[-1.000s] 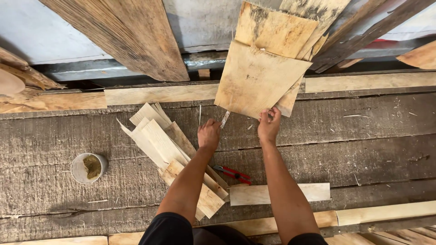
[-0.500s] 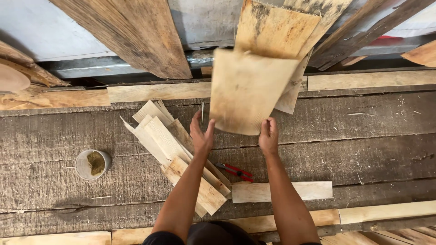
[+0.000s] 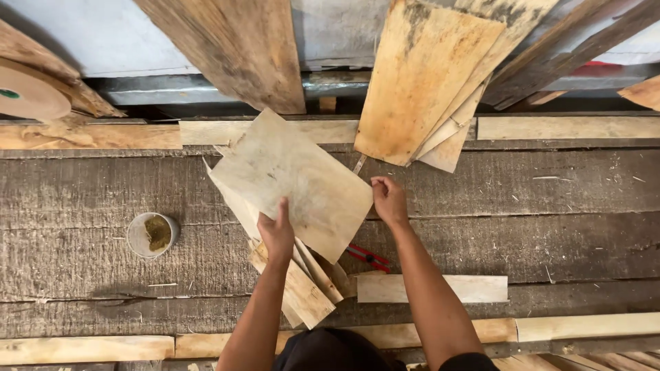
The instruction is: The person is cutting and arranging thin wood veneer strips to create a flat wooden panel.
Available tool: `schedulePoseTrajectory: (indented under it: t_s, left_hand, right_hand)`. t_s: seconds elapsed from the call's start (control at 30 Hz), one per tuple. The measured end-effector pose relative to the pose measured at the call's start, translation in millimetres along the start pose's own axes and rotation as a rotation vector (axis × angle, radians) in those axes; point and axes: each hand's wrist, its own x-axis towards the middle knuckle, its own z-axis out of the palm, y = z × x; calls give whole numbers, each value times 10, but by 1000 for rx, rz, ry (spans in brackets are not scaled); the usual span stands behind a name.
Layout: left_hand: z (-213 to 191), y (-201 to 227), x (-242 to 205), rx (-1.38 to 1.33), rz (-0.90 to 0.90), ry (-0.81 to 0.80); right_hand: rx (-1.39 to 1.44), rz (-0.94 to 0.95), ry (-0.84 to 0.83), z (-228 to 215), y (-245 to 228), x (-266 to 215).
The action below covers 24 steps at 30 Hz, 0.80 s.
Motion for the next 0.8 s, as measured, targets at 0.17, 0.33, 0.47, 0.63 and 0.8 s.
schedulePoseTrajectory:
  t_s: [0.17,0.33,0.47,0.63,0.8]
  left_hand:
    - [-185,-70,64,380,165,164]
    - [-177,-241,34,641,172,260]
    - [-11,-574,68,779,466,49]
    - [102,-407,-82,874,408,-45]
    - [80,-463,-74,927,423,-48]
  right_hand:
    - [-53,-15,-17,277,60,162]
    - [-255,2,-136,355,-370,102]
    - [-386,-131,-156,438,-438,96]
    - [-395,-190,-66,518,-209,126]
    - [-334,-237,-31,517,-192,126]
